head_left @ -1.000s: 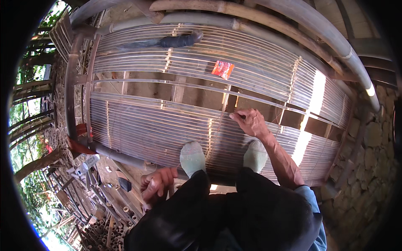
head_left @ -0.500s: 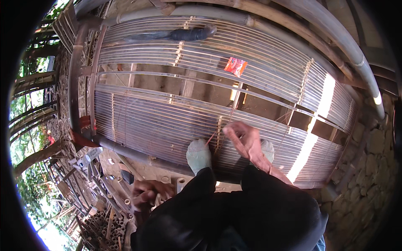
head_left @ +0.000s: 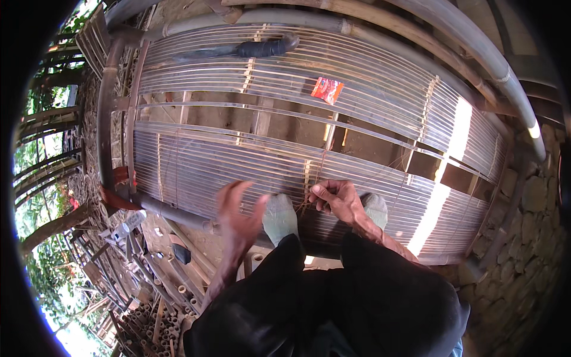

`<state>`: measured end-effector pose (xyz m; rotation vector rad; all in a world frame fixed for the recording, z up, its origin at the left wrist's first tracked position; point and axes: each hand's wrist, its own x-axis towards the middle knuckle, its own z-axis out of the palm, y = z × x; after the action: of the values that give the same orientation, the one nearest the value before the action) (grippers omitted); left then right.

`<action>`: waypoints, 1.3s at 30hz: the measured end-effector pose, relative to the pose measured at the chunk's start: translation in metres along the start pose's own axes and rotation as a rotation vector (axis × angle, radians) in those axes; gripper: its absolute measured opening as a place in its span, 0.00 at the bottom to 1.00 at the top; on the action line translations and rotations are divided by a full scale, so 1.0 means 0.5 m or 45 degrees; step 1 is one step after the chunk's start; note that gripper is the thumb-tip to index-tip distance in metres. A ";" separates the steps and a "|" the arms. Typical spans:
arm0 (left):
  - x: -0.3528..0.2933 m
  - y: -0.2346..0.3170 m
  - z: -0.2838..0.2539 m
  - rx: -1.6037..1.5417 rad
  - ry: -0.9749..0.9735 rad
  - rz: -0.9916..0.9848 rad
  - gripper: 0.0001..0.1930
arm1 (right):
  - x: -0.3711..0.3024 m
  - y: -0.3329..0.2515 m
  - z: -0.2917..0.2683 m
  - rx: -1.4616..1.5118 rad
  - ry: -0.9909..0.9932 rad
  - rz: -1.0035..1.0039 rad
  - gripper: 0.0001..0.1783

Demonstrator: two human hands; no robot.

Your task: The person weaves thin bamboo strips together by hand, threading a red cord through the lattice to secure the structure.

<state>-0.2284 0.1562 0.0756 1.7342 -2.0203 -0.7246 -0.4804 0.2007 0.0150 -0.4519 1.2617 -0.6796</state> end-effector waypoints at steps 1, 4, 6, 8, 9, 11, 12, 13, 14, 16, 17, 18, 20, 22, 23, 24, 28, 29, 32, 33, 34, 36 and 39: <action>0.026 0.038 0.024 -0.238 -0.226 -0.110 0.23 | -0.003 -0.003 -0.001 0.004 -0.005 -0.005 0.13; 0.050 0.074 0.102 -0.664 -0.595 -0.346 0.22 | -0.003 -0.009 0.002 -0.069 0.000 -0.003 0.14; 0.043 0.057 0.137 -0.869 -0.767 -0.468 0.20 | -0.003 -0.004 0.000 -0.148 0.063 -0.032 0.16; 0.032 0.035 0.146 -0.781 -0.905 -0.502 0.15 | -0.007 -0.007 -0.010 -0.192 0.094 -0.065 0.16; 0.029 0.030 0.148 -0.779 -0.910 -0.499 0.15 | -0.007 -0.011 -0.013 -0.240 0.104 -0.105 0.16; 0.025 0.023 0.150 -1.051 -0.878 -0.643 0.13 | -0.006 0.002 -0.022 -0.247 0.096 -0.110 0.16; 0.025 0.024 0.150 -1.050 -0.877 -0.645 0.13 | -0.007 0.005 -0.023 -0.259 0.085 -0.113 0.16; 0.025 0.025 0.150 -1.074 -0.899 -0.662 0.13 | -0.007 0.006 -0.023 -0.260 0.082 -0.111 0.16; 0.025 0.026 0.150 -1.099 -0.919 -0.678 0.12 | -0.008 0.006 -0.022 -0.265 0.079 -0.085 0.16; 0.026 0.032 0.144 -1.126 -0.891 -0.737 0.13 | -0.007 0.004 -0.018 -0.272 0.063 -0.063 0.16; 0.026 0.036 0.141 -1.155 -0.871 -0.792 0.13 | -0.007 0.005 -0.016 -0.222 0.042 -0.049 0.15; 0.026 0.039 0.139 -1.155 -0.869 -0.794 0.13 | -0.006 0.006 -0.014 -0.172 0.026 -0.033 0.15; 0.022 0.045 0.134 -1.179 -0.920 -0.791 0.13 | -0.003 0.014 -0.013 -0.086 0.002 -0.022 0.15; 0.013 0.039 0.137 -1.204 -0.923 -0.799 0.13 | -0.002 0.016 -0.009 -0.001 -0.022 -0.020 0.14; 0.010 0.037 0.137 -1.230 -0.929 -0.811 0.13 | -0.003 0.017 -0.007 0.036 -0.037 -0.012 0.14; 0.010 0.039 0.138 -1.231 -0.932 -0.807 0.13 | -0.005 0.017 -0.006 0.072 -0.047 -0.002 0.14; 0.016 0.051 0.140 -1.187 -0.879 -0.814 0.11 | -0.006 0.019 -0.007 0.138 -0.022 0.007 0.11; 0.019 0.055 0.141 -1.153 -0.881 -0.812 0.10 | -0.007 0.017 -0.008 0.127 -0.001 -0.006 0.10; 0.028 0.061 0.153 -1.034 -0.849 -0.787 0.10 | -0.006 0.017 -0.009 0.127 0.022 -0.066 0.08; 0.027 0.054 0.160 -1.035 -0.845 -0.786 0.10 | -0.006 0.013 -0.008 0.138 0.027 -0.110 0.07; 0.026 0.043 0.170 -1.051 -0.759 -0.781 0.10 | -0.007 0.007 -0.009 0.136 0.025 -0.112 0.07; 0.031 0.033 0.178 -1.067 -0.670 -0.774 0.10 | -0.009 -0.008 -0.010 0.246 0.028 -0.047 0.05; 0.053 0.030 0.174 -1.341 -0.527 -0.908 0.09 | -0.009 -0.005 -0.007 0.371 0.077 -0.130 0.06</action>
<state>-0.2962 0.1434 0.0144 1.5968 -0.7450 -2.0239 -0.4848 0.2022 0.0192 -0.2576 1.1788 -0.9538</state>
